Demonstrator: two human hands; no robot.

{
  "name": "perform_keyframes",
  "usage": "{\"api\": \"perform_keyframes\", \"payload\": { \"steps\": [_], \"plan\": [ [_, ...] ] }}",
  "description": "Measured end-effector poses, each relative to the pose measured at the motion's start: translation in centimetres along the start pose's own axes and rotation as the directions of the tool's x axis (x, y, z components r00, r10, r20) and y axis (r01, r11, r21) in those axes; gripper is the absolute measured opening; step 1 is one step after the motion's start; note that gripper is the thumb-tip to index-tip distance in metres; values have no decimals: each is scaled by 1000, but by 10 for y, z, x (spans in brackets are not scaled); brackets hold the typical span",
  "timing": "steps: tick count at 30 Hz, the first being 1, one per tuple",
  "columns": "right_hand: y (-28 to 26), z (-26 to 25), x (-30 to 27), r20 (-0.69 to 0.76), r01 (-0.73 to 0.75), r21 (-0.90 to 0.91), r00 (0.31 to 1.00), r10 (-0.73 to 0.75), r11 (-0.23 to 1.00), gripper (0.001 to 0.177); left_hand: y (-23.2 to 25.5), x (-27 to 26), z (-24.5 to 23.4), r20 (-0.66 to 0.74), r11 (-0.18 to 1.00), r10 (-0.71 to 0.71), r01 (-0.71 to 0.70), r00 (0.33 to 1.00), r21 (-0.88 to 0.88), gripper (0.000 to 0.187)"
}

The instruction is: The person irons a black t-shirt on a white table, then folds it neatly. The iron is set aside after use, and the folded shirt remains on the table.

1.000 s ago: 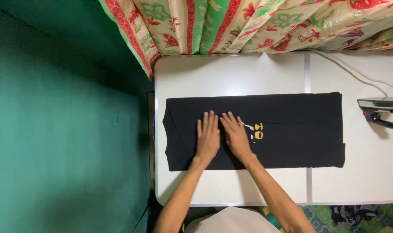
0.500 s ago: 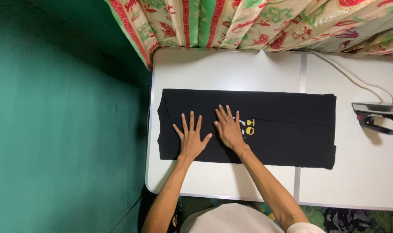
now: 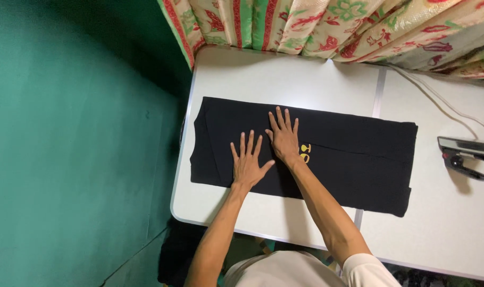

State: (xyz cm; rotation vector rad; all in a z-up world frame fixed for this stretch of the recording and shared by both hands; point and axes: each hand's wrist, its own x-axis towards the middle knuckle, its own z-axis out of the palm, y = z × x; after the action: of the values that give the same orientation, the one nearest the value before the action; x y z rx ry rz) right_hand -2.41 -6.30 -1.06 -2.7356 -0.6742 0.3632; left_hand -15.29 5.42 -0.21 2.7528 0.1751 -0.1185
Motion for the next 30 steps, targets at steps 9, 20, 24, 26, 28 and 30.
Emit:
{"api": "perform_keyframes", "payload": {
  "steps": [9, 20, 24, 26, 28, 30],
  "plan": [
    [2, 1, 1, 15, 8, 13, 1000, -8, 1000, 60, -16, -46, 0, -185, 974, 220, -207, 958, 91, 58],
    [3, 4, -2, 26, 32, -22, 999, -32, 999, 60, -22, -45, 13, -467, 917, 394, -369, 791, 149, 16],
    [0, 4, -1, 22, 21, -24, 1000, -21, 999, 60, -25, -52, 13, -420, 888, 448, -445, 789, 112, 17],
    [1, 6, 0, 15, 21, -27, 1000, -21, 999, 60, -20, -53, 5, -417, 889, 439, -451, 796, 75, 18],
    [0, 8, -1, 9, 23, -30, 1000, -22, 999, 59, -17, -58, -4, -413, 891, 427, -453, 804, 38, 19],
    [0, 6, -1, 19, 18, -41, 1000, -17, 999, 60, -14, -64, -14, -417, 874, 423, -484, 805, -47, 8]
  ]
}}
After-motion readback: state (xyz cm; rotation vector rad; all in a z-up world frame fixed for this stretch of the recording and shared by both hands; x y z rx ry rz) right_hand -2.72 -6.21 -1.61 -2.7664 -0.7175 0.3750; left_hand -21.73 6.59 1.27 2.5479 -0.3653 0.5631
